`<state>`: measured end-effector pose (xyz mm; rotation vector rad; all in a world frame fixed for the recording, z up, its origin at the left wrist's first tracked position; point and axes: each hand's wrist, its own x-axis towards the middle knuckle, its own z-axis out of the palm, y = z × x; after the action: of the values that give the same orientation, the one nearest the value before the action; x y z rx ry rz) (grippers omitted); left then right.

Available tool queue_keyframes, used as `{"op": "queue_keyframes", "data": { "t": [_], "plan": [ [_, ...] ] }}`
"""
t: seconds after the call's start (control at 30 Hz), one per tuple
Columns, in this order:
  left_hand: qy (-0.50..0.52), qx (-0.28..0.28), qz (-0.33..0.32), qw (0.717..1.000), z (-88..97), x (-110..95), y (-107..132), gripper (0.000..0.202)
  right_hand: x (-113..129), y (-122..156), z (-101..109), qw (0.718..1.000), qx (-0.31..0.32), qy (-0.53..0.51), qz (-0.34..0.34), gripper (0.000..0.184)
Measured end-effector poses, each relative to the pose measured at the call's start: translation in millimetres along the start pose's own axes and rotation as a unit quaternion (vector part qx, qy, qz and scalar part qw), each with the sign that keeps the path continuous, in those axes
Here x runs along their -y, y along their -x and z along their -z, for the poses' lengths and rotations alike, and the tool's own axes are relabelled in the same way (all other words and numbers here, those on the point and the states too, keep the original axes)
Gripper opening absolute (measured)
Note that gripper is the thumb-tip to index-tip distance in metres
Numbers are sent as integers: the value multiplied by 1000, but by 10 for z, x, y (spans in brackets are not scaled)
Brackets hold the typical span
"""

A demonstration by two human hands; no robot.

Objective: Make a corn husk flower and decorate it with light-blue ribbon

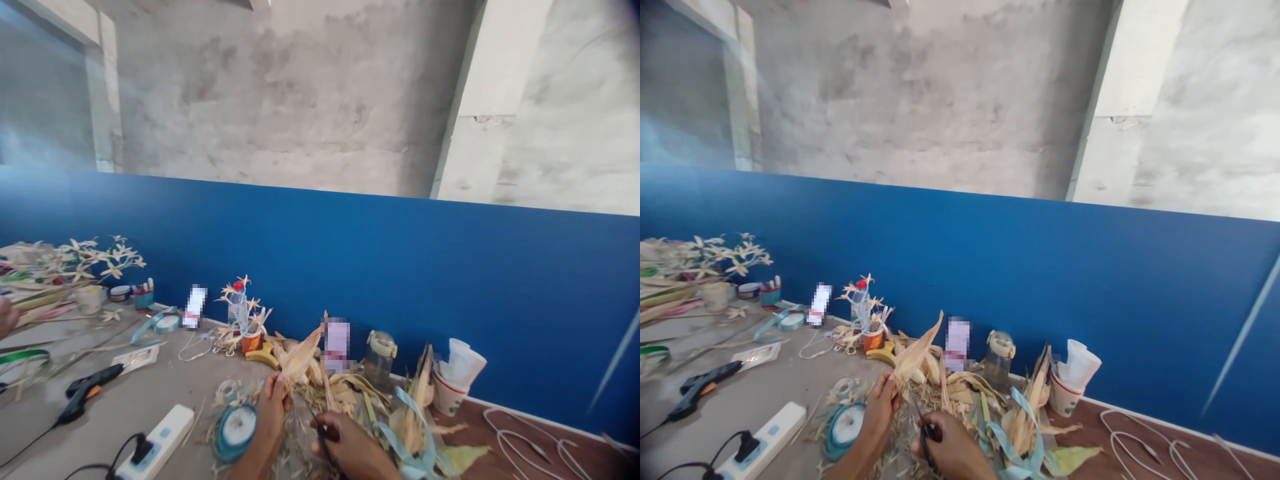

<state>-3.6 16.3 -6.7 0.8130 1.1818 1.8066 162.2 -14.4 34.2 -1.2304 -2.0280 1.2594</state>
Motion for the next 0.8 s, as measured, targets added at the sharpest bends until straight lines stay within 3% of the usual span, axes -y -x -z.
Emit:
{"op": "queue_keyframes", "data": {
  "t": [0.27,0.6,0.8],
  "plan": [
    [-4,58,-18,998,-24,53,38,41,82,-22,-3,999,-20,4,31,19],
    [-15,75,13,997,-46,-48,104,45,27,-82,-49,995,-15,-86,37,11],
    [12,83,19,996,-37,18,69,44,-4,-101,-58,995,-13,-96,22,11]
  ]
}}
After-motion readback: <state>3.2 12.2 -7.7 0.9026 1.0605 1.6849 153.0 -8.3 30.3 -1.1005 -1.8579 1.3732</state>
